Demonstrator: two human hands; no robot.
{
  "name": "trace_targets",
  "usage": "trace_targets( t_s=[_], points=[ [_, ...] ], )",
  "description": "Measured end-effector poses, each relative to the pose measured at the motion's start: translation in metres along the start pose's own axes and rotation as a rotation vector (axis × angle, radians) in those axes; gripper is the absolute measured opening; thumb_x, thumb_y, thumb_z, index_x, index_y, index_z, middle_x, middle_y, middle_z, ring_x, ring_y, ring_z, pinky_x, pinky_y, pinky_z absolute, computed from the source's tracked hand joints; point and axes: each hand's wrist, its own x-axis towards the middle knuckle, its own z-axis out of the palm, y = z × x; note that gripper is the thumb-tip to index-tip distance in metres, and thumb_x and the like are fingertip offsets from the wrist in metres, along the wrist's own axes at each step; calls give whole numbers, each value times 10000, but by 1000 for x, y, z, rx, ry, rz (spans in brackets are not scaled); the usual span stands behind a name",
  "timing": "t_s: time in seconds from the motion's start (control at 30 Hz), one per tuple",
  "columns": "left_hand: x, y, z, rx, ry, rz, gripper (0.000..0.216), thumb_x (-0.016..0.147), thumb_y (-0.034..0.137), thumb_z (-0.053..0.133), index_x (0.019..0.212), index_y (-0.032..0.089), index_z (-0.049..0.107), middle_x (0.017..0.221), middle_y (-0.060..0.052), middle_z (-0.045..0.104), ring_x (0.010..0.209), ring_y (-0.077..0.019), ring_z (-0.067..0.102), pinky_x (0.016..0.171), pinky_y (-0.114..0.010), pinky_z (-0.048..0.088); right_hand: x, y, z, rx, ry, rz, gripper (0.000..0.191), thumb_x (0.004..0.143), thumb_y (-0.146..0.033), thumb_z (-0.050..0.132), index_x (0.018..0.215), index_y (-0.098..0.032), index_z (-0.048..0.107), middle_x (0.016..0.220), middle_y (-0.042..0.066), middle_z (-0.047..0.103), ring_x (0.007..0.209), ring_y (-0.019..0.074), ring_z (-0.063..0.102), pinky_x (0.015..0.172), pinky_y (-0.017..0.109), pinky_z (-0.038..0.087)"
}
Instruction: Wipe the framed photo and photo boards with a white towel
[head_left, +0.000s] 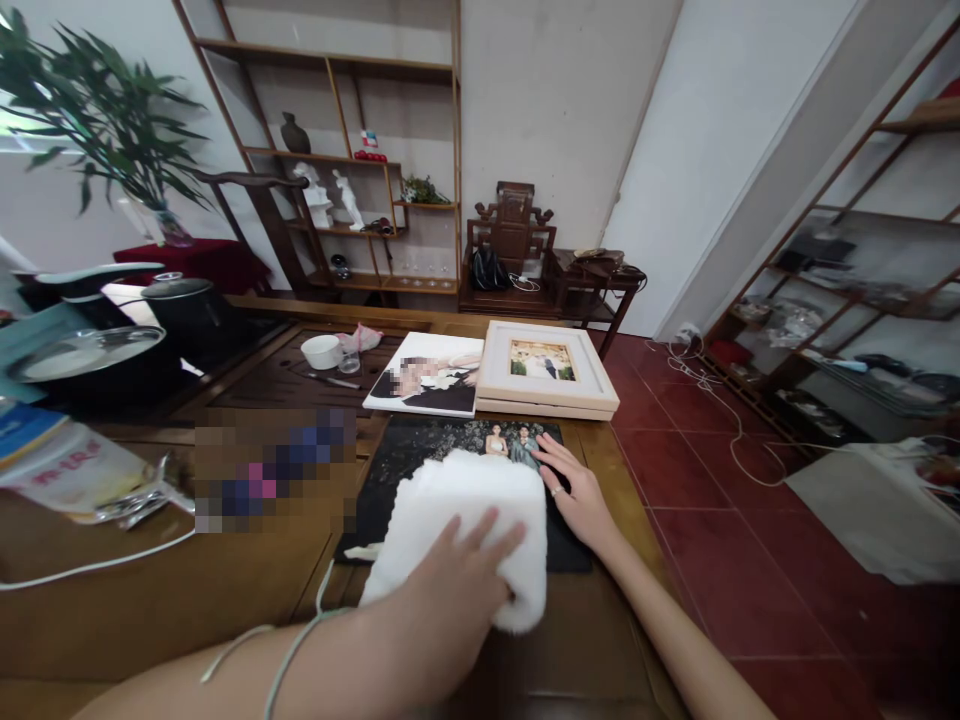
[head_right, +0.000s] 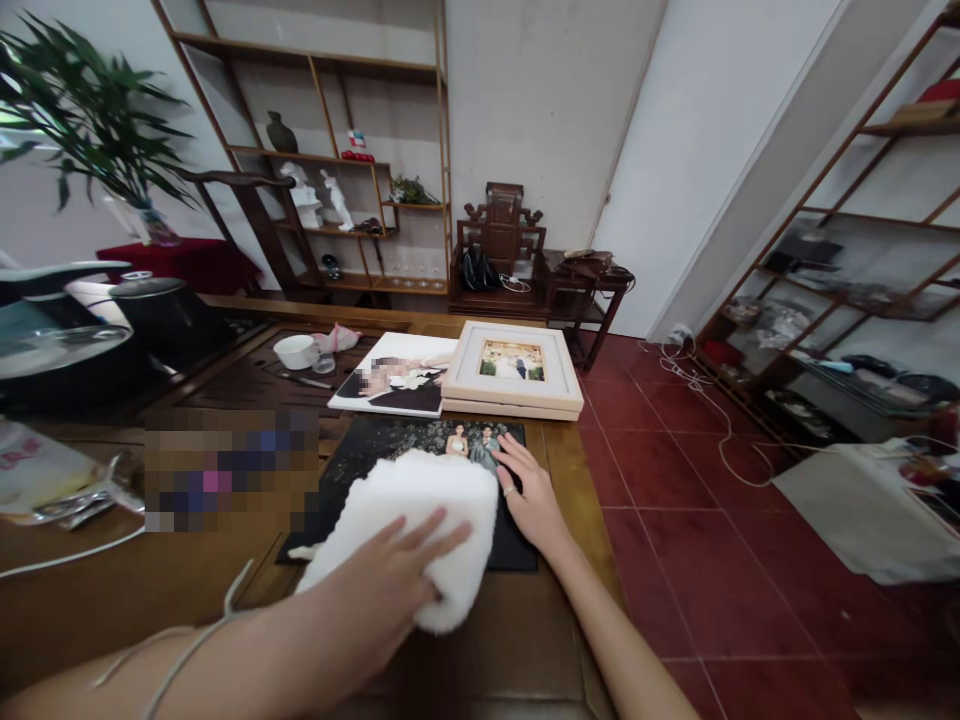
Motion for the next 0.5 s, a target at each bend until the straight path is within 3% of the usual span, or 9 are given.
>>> trace_targets(
  t_s=[0.13, 0.27, 0.37, 0.5],
  points=[
    [27, -31, -4, -24, 187, -147, 325, 820, 130, 509, 1112, 185, 641, 1500, -79, 260, 1362, -357, 232, 1035, -547, 310, 0, 0, 1, -47, -13, -29, 323, 887, -297, 485, 1158, -227, 645, 1336, 80, 538, 1305, 230, 420, 1100, 465, 315],
    [57, -43, 14, 6, 383, -139, 282, 802, 154, 546, 1051, 193, 672, 1531, -42, 167, 1387, -375, 100, 1092, -584, 165, 1, 2, 0, -51, -16, -48, 323, 879, -269, 489, 1161, -228, 640, 1314, 86, 558, 1297, 238, 429, 1089, 481, 329],
    [58, -29, 22, 63, 342, -134, 256, 815, 166, 542, 1020, 192, 693, 1525, -69, 190, 1372, -415, 125, 1056, -638, 184, 1, 2, -1, -49, -27, -48, 320, 878, -260, 483, 1156, -237, 639, 1319, 79, 554, 1301, 237, 424, 1086, 486, 332],
    [31, 8, 28, 81, 184, -66, 229, 807, 223, 595, 999, 184, 713, 1509, -113, 215, 1335, -480, 174, 998, -680, 256, 1, 1, -2, -50, -31, -43, 325, 881, -250, 469, 1164, -245, 627, 1331, 73, 543, 1304, 228, 419, 1089, 486, 327]
  ],
)
